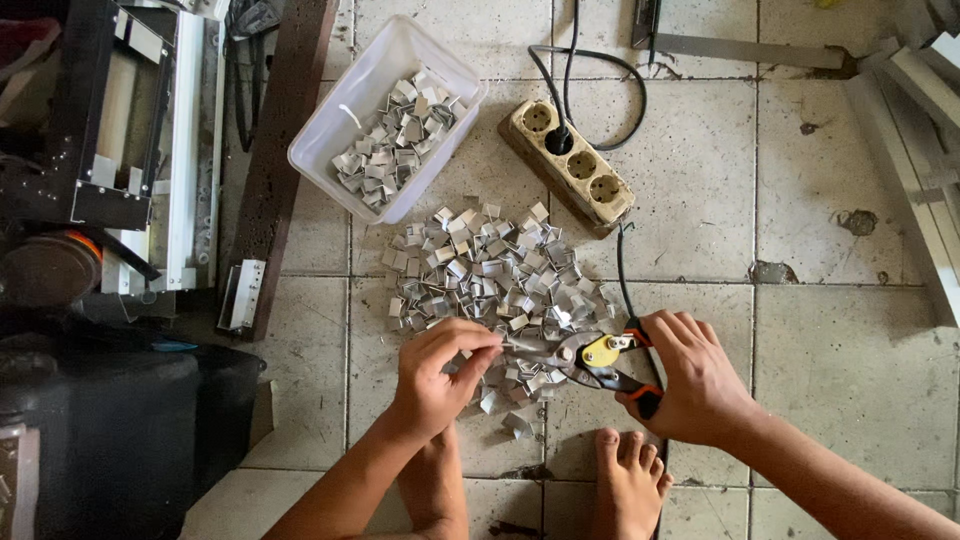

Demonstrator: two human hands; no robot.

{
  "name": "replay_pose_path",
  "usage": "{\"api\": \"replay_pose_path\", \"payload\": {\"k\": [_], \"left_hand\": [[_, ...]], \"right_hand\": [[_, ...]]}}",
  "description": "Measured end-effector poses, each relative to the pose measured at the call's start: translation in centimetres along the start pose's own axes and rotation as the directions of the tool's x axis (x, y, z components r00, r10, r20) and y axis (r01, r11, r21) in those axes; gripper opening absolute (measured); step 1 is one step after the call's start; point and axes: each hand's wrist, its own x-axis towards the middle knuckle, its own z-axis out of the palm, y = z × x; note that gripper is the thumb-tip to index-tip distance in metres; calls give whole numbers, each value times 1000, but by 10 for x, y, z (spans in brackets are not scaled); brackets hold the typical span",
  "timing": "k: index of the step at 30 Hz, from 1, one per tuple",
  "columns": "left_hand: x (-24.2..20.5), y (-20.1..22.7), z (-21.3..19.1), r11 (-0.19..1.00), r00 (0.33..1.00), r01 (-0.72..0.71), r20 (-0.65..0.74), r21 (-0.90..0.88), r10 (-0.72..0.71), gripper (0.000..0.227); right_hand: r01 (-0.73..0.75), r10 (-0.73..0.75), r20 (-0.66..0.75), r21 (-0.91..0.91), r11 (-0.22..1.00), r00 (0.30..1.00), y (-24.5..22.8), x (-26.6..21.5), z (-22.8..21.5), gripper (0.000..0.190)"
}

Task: The person sits on a tiled floor and uses pliers to cut small metal pieces from a pile. The cut pieces are placed into a white plastic container nearby.

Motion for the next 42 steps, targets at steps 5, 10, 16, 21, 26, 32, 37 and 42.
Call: {"api": "replay_pose_path", "payload": {"k": [5,10,16,21,26,32,37,42], "left_hand": [[-5,3,-2,998,998,-57,27,-40,59,6],[1,17,-9,996,995,-75,56,-57,78,5],[4,25,-8,987,996,-62,58,-147,71,5],[4,20,-7,986,993,-86,62,-142,96,4],[6,24,-9,988,993,-65,92,-137,78,5],[8,26,-7,985,990,-104,83,-136,116,6],[-8,5,6,990,997,-54,45,-129,60,5],[-5,-3,9,996,991,52,-127,78,-42,8]], "right_hand": [[-2,2,63,-3,1000,998,7,-3,3,52],[51,-53,22,56,997,998,6,1,1,35],[129,-120,-97,95,987,988,5,-1,-2,19],[190,-184,-67,112,975,981,3,6,-18,41],[205,-207,22,58,977,978,9,7,-17,52],[128,-126,-23,109,986,992,9,4,-10,23],[89,-82,-52,145,985,995,17,0,-6,30],[23,-8,-232,61,998,973,19,2,-3,51]]}}
